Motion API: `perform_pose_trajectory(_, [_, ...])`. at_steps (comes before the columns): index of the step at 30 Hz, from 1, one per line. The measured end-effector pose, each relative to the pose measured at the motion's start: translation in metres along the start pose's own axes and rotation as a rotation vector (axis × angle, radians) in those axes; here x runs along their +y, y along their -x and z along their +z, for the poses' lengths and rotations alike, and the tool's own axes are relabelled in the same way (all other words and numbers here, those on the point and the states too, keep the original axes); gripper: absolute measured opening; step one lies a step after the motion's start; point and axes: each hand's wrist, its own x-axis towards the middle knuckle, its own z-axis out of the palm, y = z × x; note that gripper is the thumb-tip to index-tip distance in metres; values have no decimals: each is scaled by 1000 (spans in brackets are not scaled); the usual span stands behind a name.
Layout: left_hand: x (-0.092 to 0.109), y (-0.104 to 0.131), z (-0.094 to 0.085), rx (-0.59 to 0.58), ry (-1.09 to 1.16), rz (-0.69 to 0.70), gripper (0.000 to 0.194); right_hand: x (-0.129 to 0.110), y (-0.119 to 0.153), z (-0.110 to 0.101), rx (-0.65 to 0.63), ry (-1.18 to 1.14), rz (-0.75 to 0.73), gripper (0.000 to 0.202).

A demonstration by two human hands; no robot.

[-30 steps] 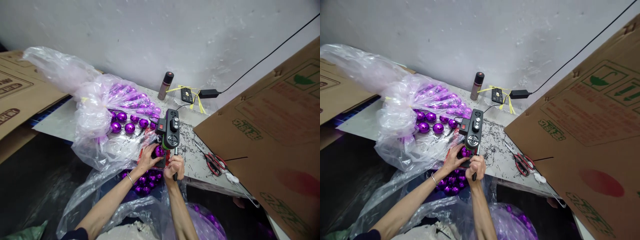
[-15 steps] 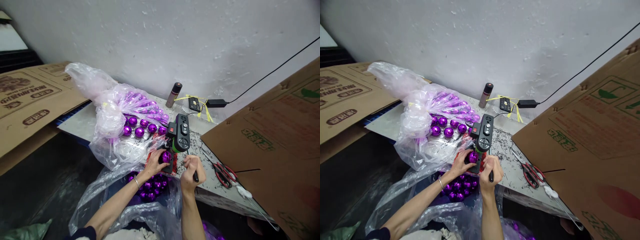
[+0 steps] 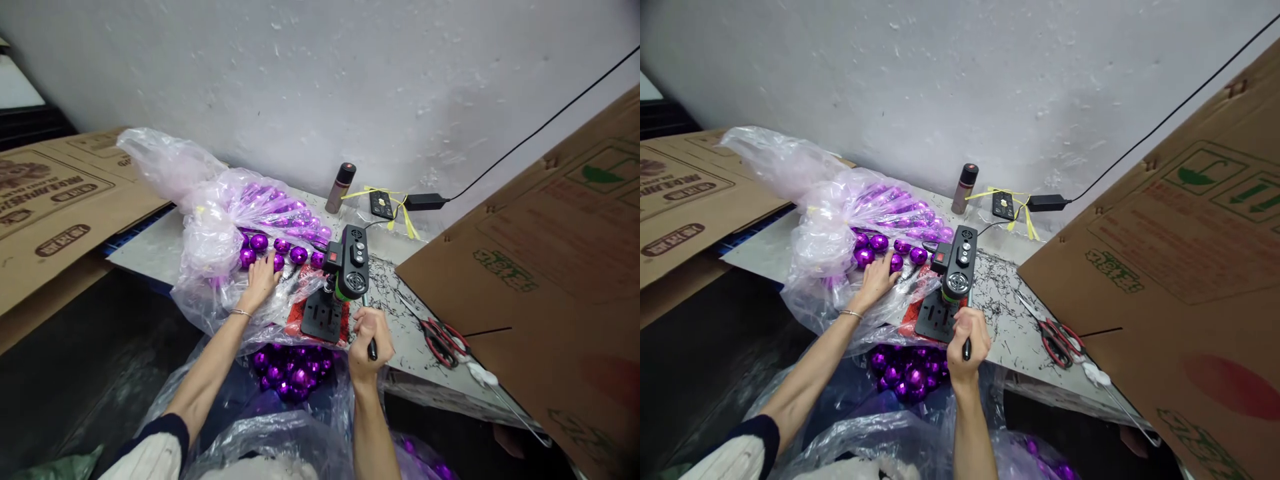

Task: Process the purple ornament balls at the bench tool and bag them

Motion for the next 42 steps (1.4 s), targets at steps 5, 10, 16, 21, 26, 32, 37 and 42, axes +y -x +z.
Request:
perform_pose_trajectory(5, [4, 6, 6, 20, 478, 0, 61, 0, 0, -1, -11, 16, -22, 36])
perform_pose_trajectory(10, [28, 51, 1, -159, 1002, -81, 70, -10, -14, 0, -2, 26, 22, 39])
perform_pose_trajectory(16, [49, 90, 27, -337, 1149, -201, 78, -19, -25, 0, -5, 18, 73, 40])
perform_pose_trajectory(21, [51, 93, 47, -256, 736, 62, 65, -16, -20, -2, -22, 49, 66, 36])
perform_pose_trajectory(26, [56, 92, 51, -145, 527, 362, 56, -13, -16, -2, -25, 37, 24, 34])
perform_pose_trajectory(32, [60, 95, 72, -72, 462, 409, 60, -12, -14, -4, -44, 48, -5, 30])
perform_pose_trajectory(37, [57, 96, 82, -99, 538, 391, 64, -2, 1, -4, -50, 81, -26, 29])
perform_pose_trajectory(42, [57, 96, 78, -143, 546, 373, 61, 19, 22, 7, 26, 85, -146, 34])
